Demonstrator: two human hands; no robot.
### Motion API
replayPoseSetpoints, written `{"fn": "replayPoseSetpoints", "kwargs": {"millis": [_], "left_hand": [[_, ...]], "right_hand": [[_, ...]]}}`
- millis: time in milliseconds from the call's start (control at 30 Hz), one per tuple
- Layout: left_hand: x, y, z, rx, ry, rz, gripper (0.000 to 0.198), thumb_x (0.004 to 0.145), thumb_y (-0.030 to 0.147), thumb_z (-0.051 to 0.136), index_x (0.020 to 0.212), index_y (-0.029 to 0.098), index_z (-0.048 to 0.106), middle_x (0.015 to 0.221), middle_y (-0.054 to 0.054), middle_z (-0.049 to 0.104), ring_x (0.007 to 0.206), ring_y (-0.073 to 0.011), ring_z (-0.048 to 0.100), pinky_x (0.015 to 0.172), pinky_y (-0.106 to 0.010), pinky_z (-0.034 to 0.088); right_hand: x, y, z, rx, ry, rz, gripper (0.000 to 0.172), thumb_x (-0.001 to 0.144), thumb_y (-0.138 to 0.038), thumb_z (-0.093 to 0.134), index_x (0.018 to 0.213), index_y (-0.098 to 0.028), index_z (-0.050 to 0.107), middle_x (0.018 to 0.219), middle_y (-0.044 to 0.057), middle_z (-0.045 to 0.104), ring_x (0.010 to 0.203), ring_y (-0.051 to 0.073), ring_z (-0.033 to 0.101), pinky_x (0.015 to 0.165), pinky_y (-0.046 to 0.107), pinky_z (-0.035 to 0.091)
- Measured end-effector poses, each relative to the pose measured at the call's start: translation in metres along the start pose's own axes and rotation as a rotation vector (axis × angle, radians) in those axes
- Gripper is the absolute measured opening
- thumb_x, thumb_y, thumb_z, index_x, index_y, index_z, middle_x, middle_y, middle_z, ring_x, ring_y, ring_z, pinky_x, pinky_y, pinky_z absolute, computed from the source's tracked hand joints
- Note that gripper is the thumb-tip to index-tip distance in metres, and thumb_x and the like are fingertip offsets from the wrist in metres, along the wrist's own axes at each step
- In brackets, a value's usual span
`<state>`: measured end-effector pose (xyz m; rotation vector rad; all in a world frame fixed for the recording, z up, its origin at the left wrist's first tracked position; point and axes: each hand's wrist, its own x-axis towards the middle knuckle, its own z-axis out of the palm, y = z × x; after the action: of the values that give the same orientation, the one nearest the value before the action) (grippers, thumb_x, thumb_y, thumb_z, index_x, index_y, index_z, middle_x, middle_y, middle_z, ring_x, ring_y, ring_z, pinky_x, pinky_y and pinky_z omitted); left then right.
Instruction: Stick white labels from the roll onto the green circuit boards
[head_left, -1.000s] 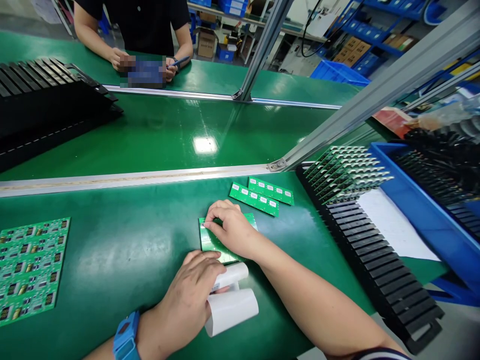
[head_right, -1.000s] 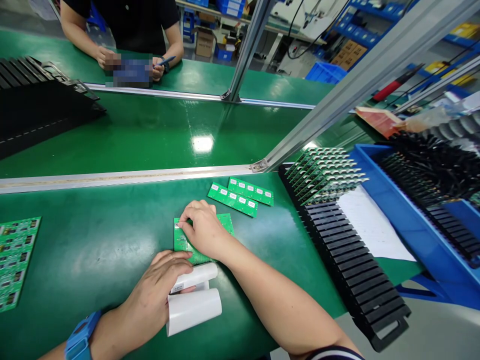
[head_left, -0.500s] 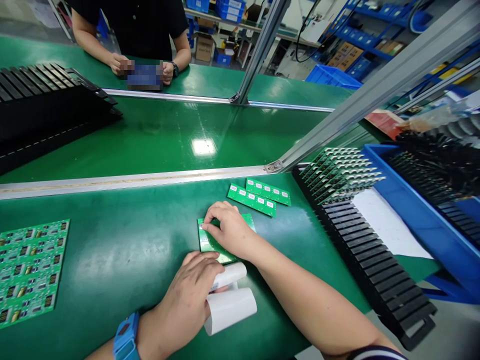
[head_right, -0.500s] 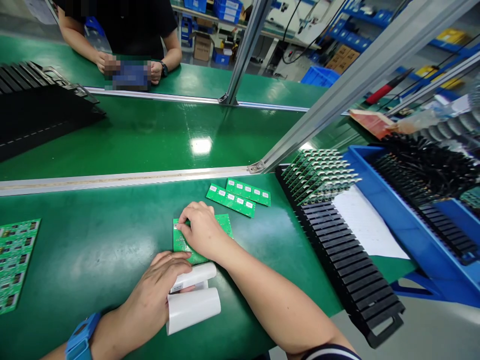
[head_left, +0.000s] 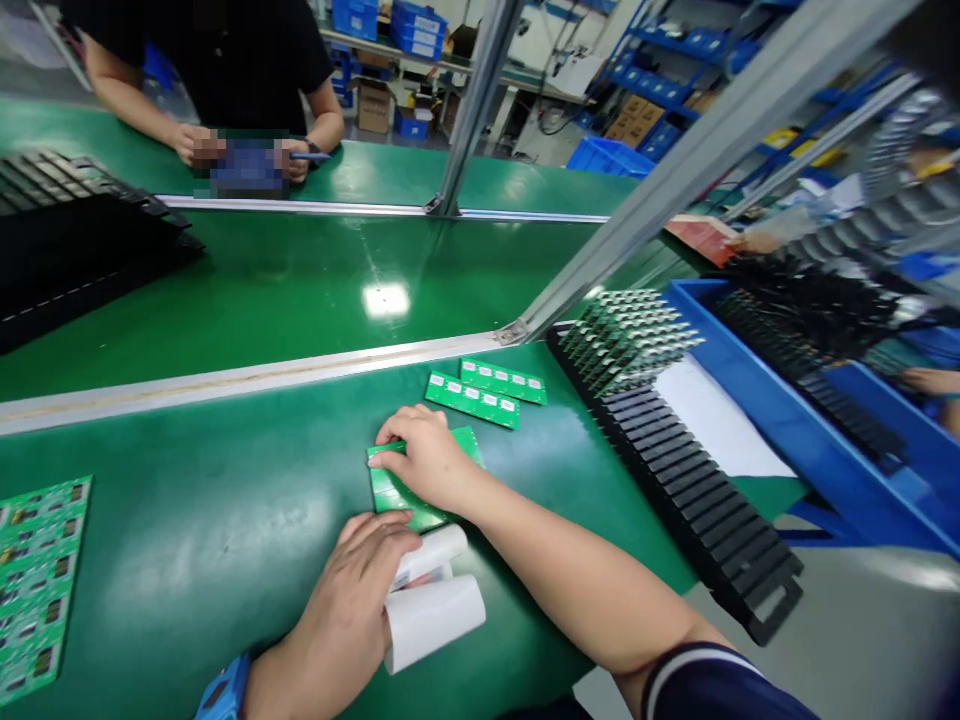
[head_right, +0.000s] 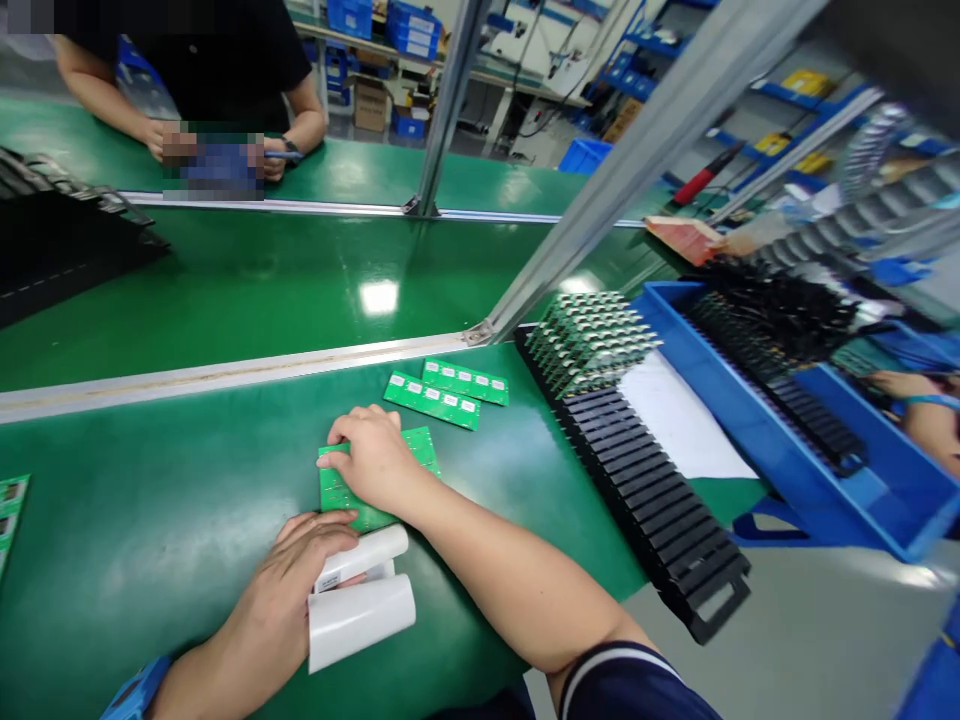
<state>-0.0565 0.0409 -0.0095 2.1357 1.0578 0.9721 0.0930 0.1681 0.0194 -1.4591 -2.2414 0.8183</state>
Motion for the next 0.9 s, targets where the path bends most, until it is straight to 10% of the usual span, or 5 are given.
{"fn": "replayPoseSetpoints", "kwargs": {"millis": [200, 400, 900], "left_hand": [[0.002, -0.004, -0.004, -0.033, 0.133, -0.059, 0.021, 0.093, 0.017, 0.066, 0.113, 0.024, 0.06, 0.107, -0.006, 0.074, 0.098, -0.0236, 0.074, 0.082, -0.036, 0.058], [0.006, 0.008, -0.01, -0.128, 0.207, -0.313, 0.035, 0.091, 0.024, 0.067, 0.12, 0.023, 0.048, 0.093, -0.002, 0.076, 0.078, -0.0171, 0.074, 0.068, -0.028, 0.057], [0.007, 0.005, -0.004, -0.33, 0.172, -0.437, 0.055, 0.08, 0.014, 0.063, 0.127, 0.022, 0.037, 0.092, -0.003, 0.074, 0.074, -0.0197, 0.074, 0.065, -0.031, 0.057]], "right_hand": [[0.002, 0.006, -0.015, 0.113, 0.028, -0.057, 0.007, 0.089, -0.012, 0.078, 0.088, -0.018, 0.075, 0.095, 0.004, 0.076, 0.096, 0.019, 0.066, 0.096, 0.039, 0.043], [-0.065, -0.008, -0.039, 0.232, 0.189, -0.403, 0.009, 0.098, -0.019, 0.065, 0.103, -0.021, 0.072, 0.104, 0.006, 0.074, 0.1, 0.021, 0.065, 0.093, 0.041, 0.048], [-0.084, -0.023, 0.01, 0.013, 0.122, -0.551, 0.008, 0.097, -0.015, 0.064, 0.092, -0.019, 0.069, 0.096, 0.003, 0.071, 0.088, 0.019, 0.059, 0.078, 0.034, 0.047]]}}
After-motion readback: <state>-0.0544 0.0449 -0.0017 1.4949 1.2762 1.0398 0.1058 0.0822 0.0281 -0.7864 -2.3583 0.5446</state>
